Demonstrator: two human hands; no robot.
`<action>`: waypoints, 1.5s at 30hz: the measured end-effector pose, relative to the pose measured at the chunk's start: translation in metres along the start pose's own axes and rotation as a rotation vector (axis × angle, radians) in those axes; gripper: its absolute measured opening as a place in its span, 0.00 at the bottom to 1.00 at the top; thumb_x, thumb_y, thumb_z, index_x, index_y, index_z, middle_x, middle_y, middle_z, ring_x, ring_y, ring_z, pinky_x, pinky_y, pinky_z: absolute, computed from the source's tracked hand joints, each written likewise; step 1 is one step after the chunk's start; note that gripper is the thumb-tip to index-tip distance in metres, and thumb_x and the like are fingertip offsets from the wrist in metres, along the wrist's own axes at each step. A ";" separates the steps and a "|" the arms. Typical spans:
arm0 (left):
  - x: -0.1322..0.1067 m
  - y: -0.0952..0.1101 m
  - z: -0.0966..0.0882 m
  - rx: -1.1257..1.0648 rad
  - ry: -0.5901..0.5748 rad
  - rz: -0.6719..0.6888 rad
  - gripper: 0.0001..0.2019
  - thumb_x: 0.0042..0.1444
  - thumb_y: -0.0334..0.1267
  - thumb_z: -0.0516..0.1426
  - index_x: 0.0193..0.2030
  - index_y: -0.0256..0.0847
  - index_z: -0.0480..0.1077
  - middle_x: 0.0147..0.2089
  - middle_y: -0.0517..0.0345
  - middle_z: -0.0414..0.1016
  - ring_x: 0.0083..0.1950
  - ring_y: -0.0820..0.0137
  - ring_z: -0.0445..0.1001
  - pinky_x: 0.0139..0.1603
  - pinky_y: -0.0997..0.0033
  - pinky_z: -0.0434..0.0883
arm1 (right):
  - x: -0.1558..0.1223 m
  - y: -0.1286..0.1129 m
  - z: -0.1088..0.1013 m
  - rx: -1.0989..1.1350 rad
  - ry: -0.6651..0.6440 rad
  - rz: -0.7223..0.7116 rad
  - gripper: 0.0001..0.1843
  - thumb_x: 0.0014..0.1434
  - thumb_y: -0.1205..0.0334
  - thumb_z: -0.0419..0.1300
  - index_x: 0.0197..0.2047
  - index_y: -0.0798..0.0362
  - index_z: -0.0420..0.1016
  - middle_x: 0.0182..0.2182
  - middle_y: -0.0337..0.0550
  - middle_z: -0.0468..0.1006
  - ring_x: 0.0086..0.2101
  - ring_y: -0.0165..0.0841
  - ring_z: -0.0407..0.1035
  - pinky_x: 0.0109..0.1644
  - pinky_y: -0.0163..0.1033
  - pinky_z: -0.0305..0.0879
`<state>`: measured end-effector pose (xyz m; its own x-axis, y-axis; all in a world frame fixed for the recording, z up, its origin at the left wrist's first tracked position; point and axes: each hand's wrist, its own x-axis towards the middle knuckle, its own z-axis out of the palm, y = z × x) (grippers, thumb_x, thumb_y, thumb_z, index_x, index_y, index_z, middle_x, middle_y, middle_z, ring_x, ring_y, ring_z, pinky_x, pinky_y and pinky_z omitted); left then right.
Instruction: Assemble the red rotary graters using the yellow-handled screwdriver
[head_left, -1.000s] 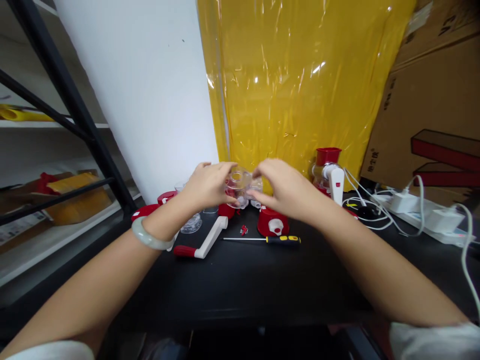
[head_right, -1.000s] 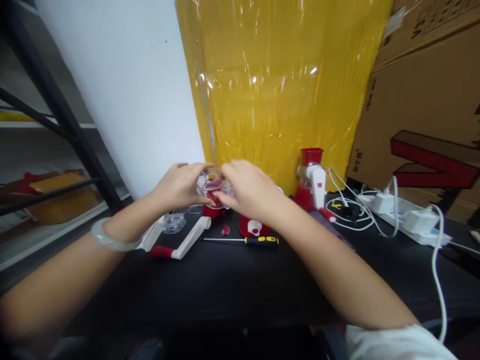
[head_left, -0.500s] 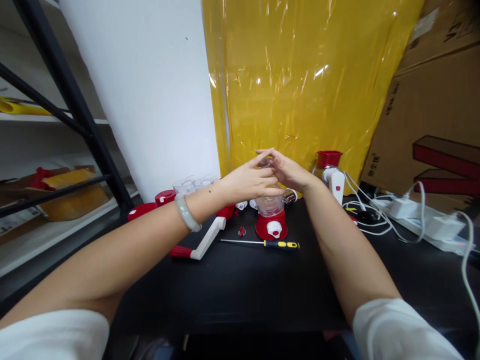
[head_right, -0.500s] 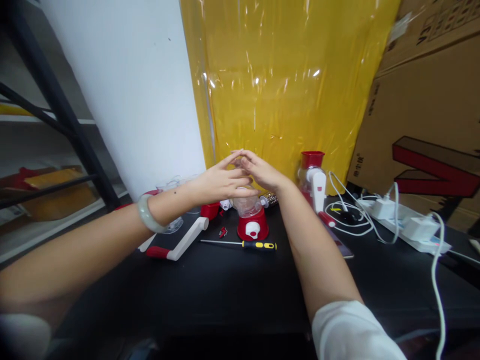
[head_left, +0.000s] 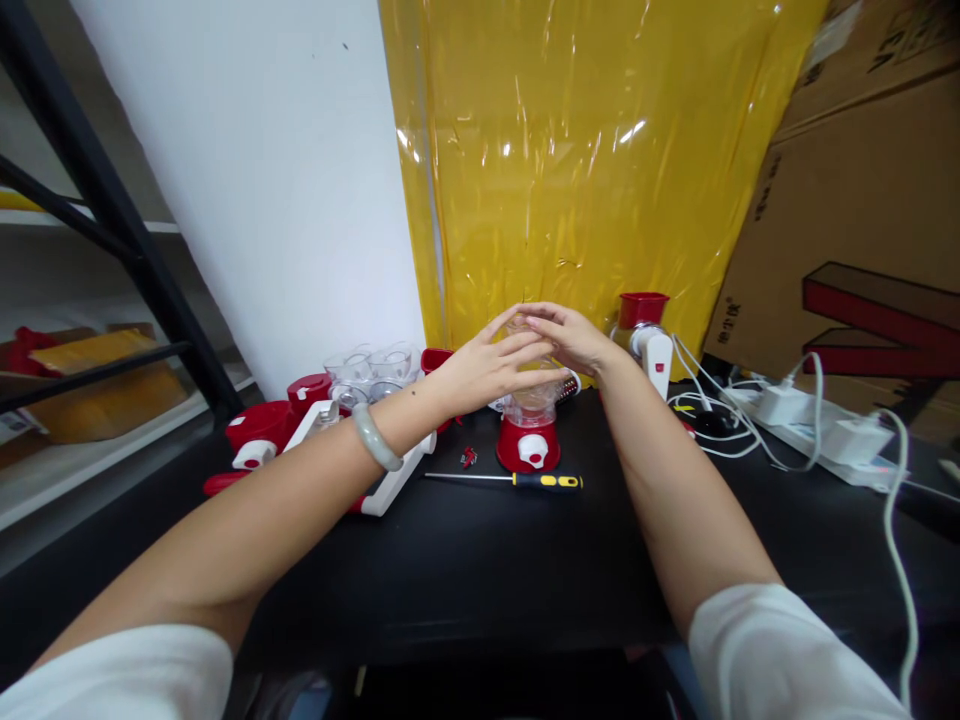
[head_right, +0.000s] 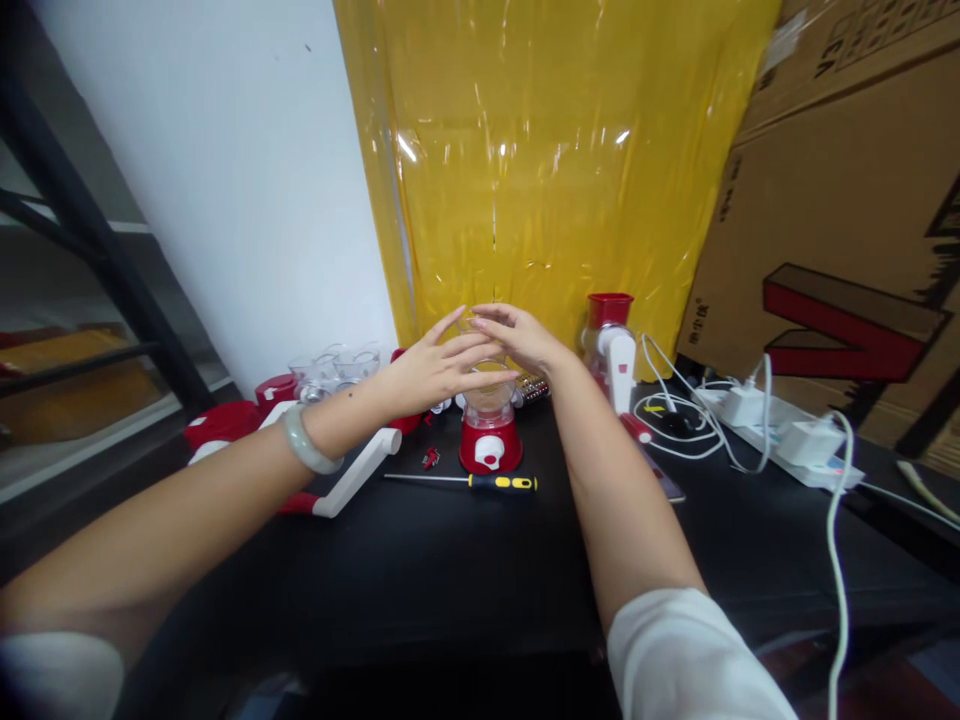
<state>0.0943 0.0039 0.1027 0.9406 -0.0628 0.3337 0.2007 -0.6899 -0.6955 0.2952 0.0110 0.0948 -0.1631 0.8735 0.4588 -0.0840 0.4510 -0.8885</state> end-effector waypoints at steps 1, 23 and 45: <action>-0.006 0.001 0.003 -0.011 0.035 -0.040 0.32 0.61 0.24 0.55 0.68 0.58 0.58 0.69 0.58 0.63 0.72 0.63 0.56 0.74 0.43 0.43 | 0.000 0.000 0.000 0.012 0.008 0.006 0.20 0.50 0.55 0.70 0.45 0.49 0.75 0.48 0.46 0.79 0.49 0.36 0.74 0.58 0.48 0.70; 0.023 0.012 -0.018 0.133 0.052 0.090 0.14 0.65 0.28 0.51 0.51 0.49 0.71 0.55 0.58 0.74 0.61 0.67 0.68 0.70 0.53 0.55 | 0.001 -0.016 -0.001 -0.179 0.155 -0.234 0.34 0.53 0.29 0.58 0.55 0.42 0.67 0.51 0.47 0.77 0.52 0.39 0.73 0.53 0.50 0.72; -0.113 0.048 -0.003 -0.624 0.422 -1.089 0.30 0.41 0.50 0.70 0.48 0.42 0.67 0.46 0.51 0.74 0.47 0.58 0.74 0.49 0.52 0.73 | -0.067 0.026 0.035 -1.144 -0.273 -0.079 0.07 0.49 0.68 0.71 0.30 0.54 0.76 0.29 0.42 0.76 0.29 0.30 0.69 0.36 0.36 0.63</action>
<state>-0.0036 -0.0237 0.0334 0.2005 0.5913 0.7812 0.5285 -0.7366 0.4219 0.2695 -0.0422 0.0410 -0.4134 0.8301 0.3741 0.8046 0.5254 -0.2768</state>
